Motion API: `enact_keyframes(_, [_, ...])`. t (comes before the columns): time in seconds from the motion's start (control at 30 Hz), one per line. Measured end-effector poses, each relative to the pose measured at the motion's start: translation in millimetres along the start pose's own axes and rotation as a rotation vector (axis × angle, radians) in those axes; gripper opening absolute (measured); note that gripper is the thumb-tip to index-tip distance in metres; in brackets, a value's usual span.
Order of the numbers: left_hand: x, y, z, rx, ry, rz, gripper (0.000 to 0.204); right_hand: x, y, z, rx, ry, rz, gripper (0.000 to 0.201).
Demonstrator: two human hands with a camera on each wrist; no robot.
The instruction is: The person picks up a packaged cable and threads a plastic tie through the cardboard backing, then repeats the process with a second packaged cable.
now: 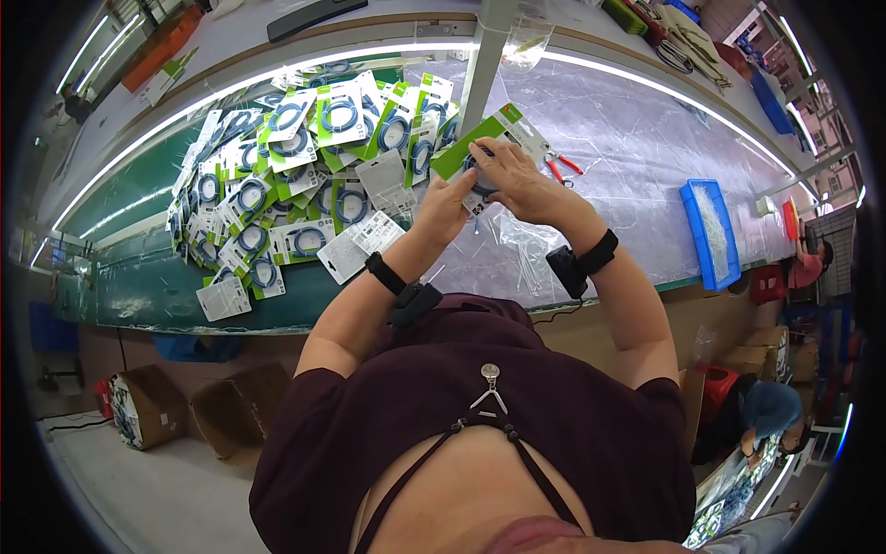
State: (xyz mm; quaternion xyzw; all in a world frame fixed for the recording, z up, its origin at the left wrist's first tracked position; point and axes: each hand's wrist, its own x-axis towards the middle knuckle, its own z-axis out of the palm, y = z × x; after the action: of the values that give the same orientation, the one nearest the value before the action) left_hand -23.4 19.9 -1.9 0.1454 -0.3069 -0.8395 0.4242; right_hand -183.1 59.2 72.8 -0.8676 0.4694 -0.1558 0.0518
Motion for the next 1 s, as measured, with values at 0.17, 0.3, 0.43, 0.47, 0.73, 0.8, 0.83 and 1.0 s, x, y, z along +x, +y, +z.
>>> enact_keyframes(0.17, [-5.1, -2.0, -0.2, -0.045, 0.001, 0.024, 0.024, -2.9, -0.8, 4.1, -0.163, -0.085, -0.019, 0.069])
enact_keyframes(0.3, [-8.7, 26.5, 3.2, -0.056, -0.036, -0.131, 0.024, -6.9, 3.5, -5.2, 0.038, 0.003, -0.057, 0.065])
enact_keyframes(0.43, [-21.4, 41.1, 17.5, -0.201, -0.154, -0.303, 0.024, -8.6, 2.0, -15.9, 0.034, 0.062, 0.011, 0.061])
enact_keyframes(0.47, [-25.2, 37.3, 22.0, -0.247, -0.18, -0.24, 0.025, -7.6, 1.8, -9.5, 0.091, 0.133, 0.075, 0.06])
enact_keyframes(0.73, [-24.6, 0.2, 20.1, 0.147, 0.003, 0.006, 0.025, -4.0, -17.1, 8.7, -0.032, 0.232, 0.075, 0.057])
enact_keyframes(0.8, [-21.6, 2.4, 18.7, 0.086, 0.053, -0.012, 0.024, -6.3, -13.7, 5.6, -0.009, 0.236, 0.034, 0.056])
enact_keyframes(0.83, [-22.7, 3.4, 16.9, 0.061, 0.096, -0.012, 0.024, -9.2, -13.3, 3.2, -0.004, 0.236, 0.04, 0.056])
enact_keyframes(1.0, [-28.6, 4.7, 21.3, 0.008, 0.162, -0.014, 0.026, -23.7, -3.2, -6.5, 0.343, 0.206, 0.035, 0.039])
